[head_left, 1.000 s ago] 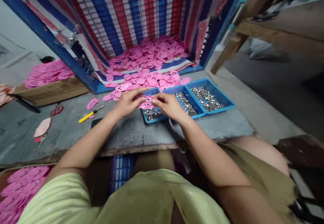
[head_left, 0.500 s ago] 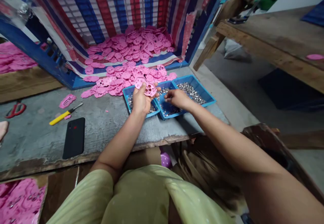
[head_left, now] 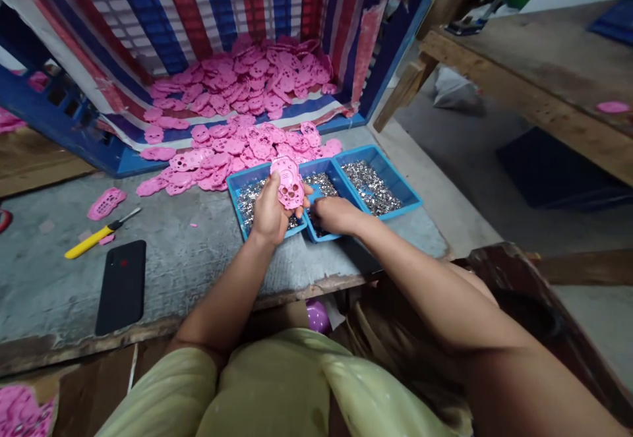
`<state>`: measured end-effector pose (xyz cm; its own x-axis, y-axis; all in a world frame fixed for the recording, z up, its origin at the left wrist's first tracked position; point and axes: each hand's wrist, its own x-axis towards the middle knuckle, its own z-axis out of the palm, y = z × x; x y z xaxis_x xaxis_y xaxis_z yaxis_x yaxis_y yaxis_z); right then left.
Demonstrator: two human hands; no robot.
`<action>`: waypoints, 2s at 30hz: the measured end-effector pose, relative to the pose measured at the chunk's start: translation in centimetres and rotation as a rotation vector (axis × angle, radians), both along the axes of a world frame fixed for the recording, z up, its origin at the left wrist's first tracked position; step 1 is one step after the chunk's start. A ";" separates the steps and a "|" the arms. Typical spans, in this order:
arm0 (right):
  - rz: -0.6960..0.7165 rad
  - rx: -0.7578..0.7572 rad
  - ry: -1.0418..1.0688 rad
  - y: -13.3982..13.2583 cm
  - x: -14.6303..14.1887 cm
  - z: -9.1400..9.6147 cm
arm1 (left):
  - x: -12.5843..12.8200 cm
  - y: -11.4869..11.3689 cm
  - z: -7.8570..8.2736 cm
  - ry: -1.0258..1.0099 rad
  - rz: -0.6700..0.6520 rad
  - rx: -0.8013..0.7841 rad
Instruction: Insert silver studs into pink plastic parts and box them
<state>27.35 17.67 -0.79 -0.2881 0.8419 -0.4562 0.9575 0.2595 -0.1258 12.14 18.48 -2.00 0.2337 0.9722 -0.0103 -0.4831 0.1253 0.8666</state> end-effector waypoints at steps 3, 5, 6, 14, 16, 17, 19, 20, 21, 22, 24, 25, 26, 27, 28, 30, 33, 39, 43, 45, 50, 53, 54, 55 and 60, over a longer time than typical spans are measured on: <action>0.011 0.000 -0.014 0.0 0.2 -0.1 | 0.0 -0.2 0.0 -0.006 -0.033 0.001; 0.016 0.003 -0.012 0.0 0.5 -0.3 | 0.0 -0.2 0.0 0.001 -0.040 0.005; 0.016 0.005 -0.010 0.0 0.6 -0.4 | 0.1 -0.2 -0.1 0.009 -0.044 0.007; 0.022 0.012 0.020 -0.1 0.8 -0.3 | 0.4 -0.3 -0.2 0.018 -0.058 0.038; 0.026 0.005 0.028 -0.1 0.7 -0.4 | 0.6 -0.4 -0.2 0.023 -0.060 0.039; 0.025 0.000 0.033 -0.1 0.6 -0.4 | 0.6 -0.4 -0.2 0.027 -0.059 0.035; 0.020 -0.002 0.049 0.0 0.6 -0.6 | 0.8 -0.4 -0.2 0.032 -0.048 0.021; 0.017 0.004 0.055 0.1 0.7 -0.6 | 0.8 -0.4 -0.2 0.035 -0.040 0.015; 0.009 0.018 0.067 0.1 0.8 -0.6 | 0.9 -0.3 -0.3 0.037 -0.033 0.010; -0.012 0.041 0.098 0.2 1.0 -0.6 | 0.9 -0.3 -0.3 0.037 -0.028 0.007; -0.115 0.093 0.261 0.3 1.7 -0.5 | 0.9 -0.2 -0.3 0.034 -0.028 0.003; -0.203 0.105 0.401 0.3 2.1 -0.3 | 0.8 -0.3 -0.2 0.035 -0.033 0.001; -0.310 0.099 0.574 0.2 2.4 -0.2 | 0.8 -0.3 -0.2 0.040 -0.038 0.001; -0.425 0.075 0.763 0.1 2.8 -0.1 | 0.7 -0.3 -0.1 0.048 -0.043 0.004; -0.527 0.039 0.946 0.0 3.1 0.1 | 0.7 -0.4 -0.1 0.060 -0.048 0.009; -0.662 -0.047 1.252 -0.4 3.5 0.3 | 0.7 -0.7 0.0 0.087 -0.054 0.019; -0.683 -0.149 1.497 -1.0 3.8 0.5 | 0.9 -1.0 0.1 0.113 -0.047 0.031; -0.732 -0.193 1.683 -1.4 3.7 0.8 | 1.2 -1.3 0.1 0.130 -0.036 0.023; -0.746 -0.131 1.659 -1.7 3.3 1.0 | 1.7 -1.7 0.1 0.124 -0.004 0.021; -0.747 -0.060 1.623 -1.9 3.1 1.0 | 1.9 -1.8 0.0 0.111 0.009 0.030; -0.711 0.117 1.472 -2.2 3.0 0.5 | 2.3 -1.8 -0.5 0.086 0.014 0.020; -0.605 0.268 1.398 -2.3 3.1 0.2 | 2.4 -1.8 -0.7 0.069 0.037 0.031; -0.557 0.325 1.373 -2.4 3.1 0.2 | 2.4 -1.8 -0.7 0.066 0.043 0.026; -0.515 0.377 1.346 -2.4 3.0 0.2 | 2.3 -1.8 -0.6 0.063 0.045 0.013; -0.452 0.445 1.311 -2.6 2.8 0.1 | 2.2 -2.0 -0.2 0.008 -0.040 -0.073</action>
